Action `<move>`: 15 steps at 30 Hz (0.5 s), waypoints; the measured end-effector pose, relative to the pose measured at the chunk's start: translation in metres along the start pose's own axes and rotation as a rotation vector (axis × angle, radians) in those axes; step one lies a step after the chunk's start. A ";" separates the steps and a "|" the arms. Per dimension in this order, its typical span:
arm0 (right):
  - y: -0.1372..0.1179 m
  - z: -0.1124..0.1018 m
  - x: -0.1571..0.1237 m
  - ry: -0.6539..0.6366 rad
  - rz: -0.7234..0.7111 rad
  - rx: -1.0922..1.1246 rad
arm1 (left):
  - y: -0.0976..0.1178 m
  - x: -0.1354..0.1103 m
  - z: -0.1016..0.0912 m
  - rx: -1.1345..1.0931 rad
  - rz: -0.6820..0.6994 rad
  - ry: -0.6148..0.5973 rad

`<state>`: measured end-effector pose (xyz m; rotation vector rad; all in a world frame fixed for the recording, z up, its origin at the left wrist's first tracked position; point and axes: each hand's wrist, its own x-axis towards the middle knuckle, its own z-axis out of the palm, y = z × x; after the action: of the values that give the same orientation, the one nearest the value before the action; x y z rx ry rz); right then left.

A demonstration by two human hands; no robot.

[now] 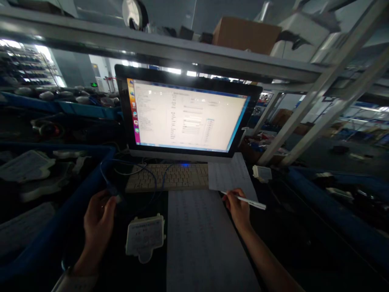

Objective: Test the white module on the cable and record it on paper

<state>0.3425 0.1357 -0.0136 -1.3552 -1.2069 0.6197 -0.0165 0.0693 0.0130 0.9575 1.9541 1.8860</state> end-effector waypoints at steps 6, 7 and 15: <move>-0.001 -0.011 0.004 -0.129 -0.009 -0.093 | -0.002 0.001 -0.001 -0.086 0.031 -0.039; 0.000 -0.013 0.006 -0.160 -0.028 -0.156 | -0.004 0.002 -0.001 -0.104 0.024 -0.041; 0.004 -0.022 0.009 -0.169 -0.214 -0.261 | -0.010 0.002 -0.003 -0.129 0.028 -0.048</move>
<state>0.3661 0.1365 -0.0103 -1.3838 -1.5901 0.4414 -0.0226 0.0694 0.0042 0.9874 1.7765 1.9582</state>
